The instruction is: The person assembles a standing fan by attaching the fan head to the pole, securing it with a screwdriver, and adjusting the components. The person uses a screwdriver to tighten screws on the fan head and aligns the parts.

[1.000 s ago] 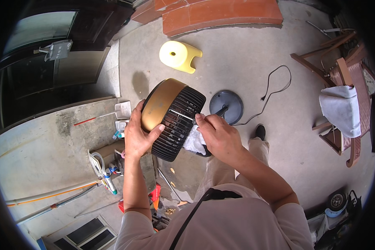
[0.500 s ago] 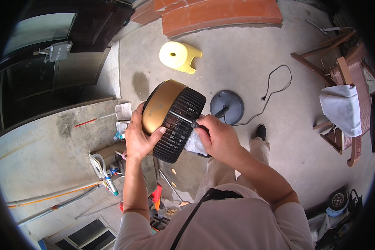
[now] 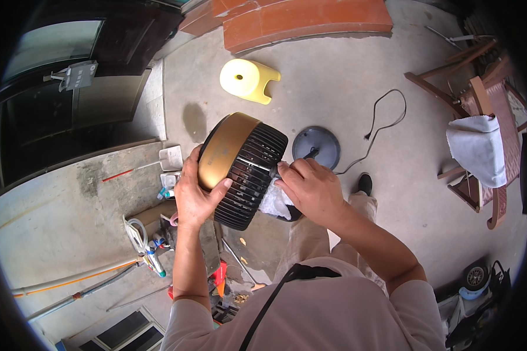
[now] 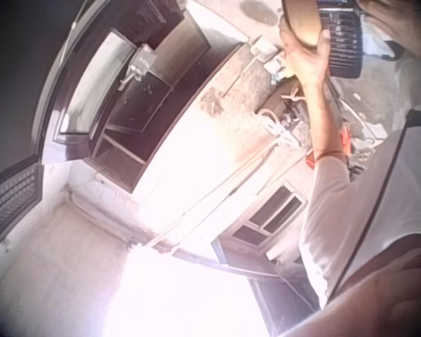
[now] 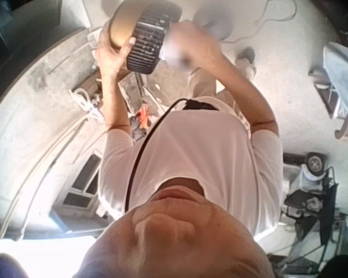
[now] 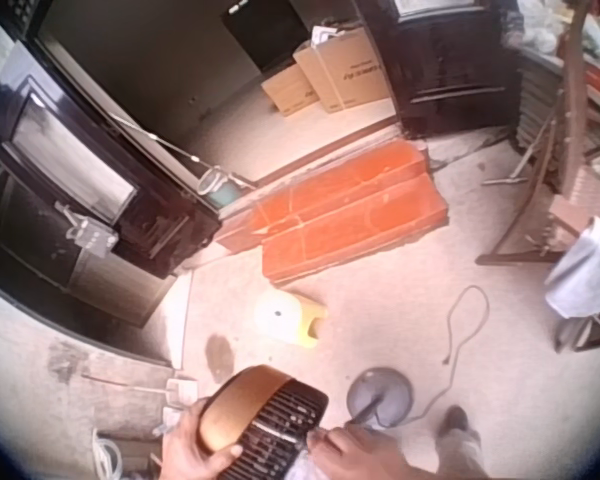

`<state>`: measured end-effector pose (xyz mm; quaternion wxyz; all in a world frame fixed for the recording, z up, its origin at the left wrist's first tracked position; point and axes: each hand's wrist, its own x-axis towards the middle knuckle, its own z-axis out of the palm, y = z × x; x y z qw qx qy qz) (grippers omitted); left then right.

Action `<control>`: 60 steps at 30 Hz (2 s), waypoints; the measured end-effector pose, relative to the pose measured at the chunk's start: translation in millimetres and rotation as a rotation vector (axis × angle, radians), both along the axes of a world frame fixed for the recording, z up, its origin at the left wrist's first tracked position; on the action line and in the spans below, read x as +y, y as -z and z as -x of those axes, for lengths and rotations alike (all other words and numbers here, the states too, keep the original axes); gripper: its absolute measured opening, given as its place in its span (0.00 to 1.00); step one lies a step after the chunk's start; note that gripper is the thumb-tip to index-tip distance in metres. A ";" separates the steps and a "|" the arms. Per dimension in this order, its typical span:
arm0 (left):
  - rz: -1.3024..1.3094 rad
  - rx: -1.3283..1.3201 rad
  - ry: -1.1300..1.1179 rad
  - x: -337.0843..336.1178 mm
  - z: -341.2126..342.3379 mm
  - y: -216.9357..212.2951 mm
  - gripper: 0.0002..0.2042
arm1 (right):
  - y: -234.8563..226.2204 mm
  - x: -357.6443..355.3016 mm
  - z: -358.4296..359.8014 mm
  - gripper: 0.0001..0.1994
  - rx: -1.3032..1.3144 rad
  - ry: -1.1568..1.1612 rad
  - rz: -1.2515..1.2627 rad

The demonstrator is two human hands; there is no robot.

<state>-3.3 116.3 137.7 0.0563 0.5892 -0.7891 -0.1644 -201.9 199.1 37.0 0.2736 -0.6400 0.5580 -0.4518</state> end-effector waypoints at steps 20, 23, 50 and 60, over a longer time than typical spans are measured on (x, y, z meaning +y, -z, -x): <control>-0.055 0.087 -0.031 -3.2 -11.3 6.1 0.41 | -2.5 10.8 16.7 0.11 -0.035 -0.088 -0.393; -0.257 0.611 -0.067 -5.4 -39.3 15.9 0.36 | 4.5 25.6 24.2 0.11 -0.348 -0.012 -0.497; 0.057 0.529 0.211 57.3 -151.9 136.6 0.49 | 45.2 55.5 -50.8 0.29 0.163 0.300 -0.098; -0.213 0.885 0.144 62.0 -174.9 155.8 0.38 | 40.7 69.5 -65.3 0.27 0.143 0.336 -0.117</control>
